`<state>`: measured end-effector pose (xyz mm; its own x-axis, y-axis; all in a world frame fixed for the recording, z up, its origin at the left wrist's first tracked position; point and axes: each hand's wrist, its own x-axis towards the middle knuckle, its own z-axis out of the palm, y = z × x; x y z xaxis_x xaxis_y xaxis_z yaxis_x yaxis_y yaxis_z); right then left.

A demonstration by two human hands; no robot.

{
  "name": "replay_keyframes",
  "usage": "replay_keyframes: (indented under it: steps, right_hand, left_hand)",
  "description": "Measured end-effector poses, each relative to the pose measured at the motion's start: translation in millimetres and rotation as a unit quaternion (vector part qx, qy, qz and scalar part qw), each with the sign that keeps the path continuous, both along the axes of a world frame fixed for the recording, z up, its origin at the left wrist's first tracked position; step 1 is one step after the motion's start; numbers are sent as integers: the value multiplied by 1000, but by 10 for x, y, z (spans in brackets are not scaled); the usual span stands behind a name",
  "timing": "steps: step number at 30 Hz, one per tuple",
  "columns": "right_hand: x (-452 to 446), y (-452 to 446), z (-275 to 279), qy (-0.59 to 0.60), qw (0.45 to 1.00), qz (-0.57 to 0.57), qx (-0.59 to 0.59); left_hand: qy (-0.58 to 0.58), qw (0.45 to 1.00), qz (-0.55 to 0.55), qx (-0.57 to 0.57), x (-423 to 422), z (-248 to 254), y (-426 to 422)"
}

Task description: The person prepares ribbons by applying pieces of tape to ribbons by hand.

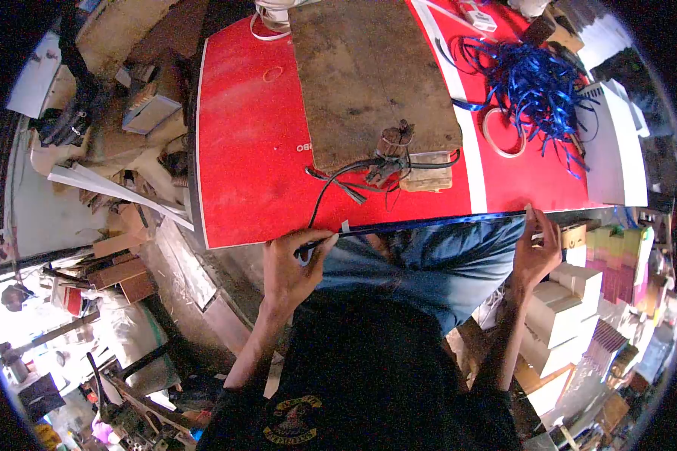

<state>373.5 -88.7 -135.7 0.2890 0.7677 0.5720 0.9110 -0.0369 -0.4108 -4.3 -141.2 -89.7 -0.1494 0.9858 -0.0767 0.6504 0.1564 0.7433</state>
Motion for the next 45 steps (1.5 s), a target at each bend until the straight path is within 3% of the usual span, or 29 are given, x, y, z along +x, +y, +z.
replay_keyframes:
  steps: [4,6,7,8,10,11,13,20,26,35,38,45]
  right_hand:
    - [-182,-17,395,-45,999,-14,-23]
    - [-647,-96,975,75,996,33,-42]
    - [-807,-143,1144,106,987,118,-37]
    - [-950,-179,1292,136,970,199,-30]
    - [-1224,-153,1572,263,895,338,-123]
    - [-1243,-114,1617,258,898,337,-115]
    - [-1271,-19,1699,338,802,423,-254]
    - [-1315,450,1804,257,845,458,-100]
    - [-1425,918,1704,203,858,459,-105]
    - [-1507,1187,1478,164,866,451,-141]
    - [-1501,1283,1456,151,862,441,-198]
    - [-1537,1626,1350,132,859,470,-151]
  left_hand:
    - [-60,998,-24,5,63,242,-6]
    - [-66,996,-63,12,181,545,69]
    - [-68,992,-104,17,239,700,102]
    - [-70,991,-110,21,286,825,125]
    - [-84,981,-173,42,368,1017,190]
    - [-85,979,-176,51,397,1067,221]
    - [-104,965,-194,144,428,1161,277]
    - [-47,968,-163,186,410,1507,725]
    - [-71,964,-137,215,283,1293,1158]
    - [-48,979,-130,149,195,1106,1379]
    - [-62,970,-134,192,190,1035,1459]
    - [-28,973,-136,186,124,949,1726]
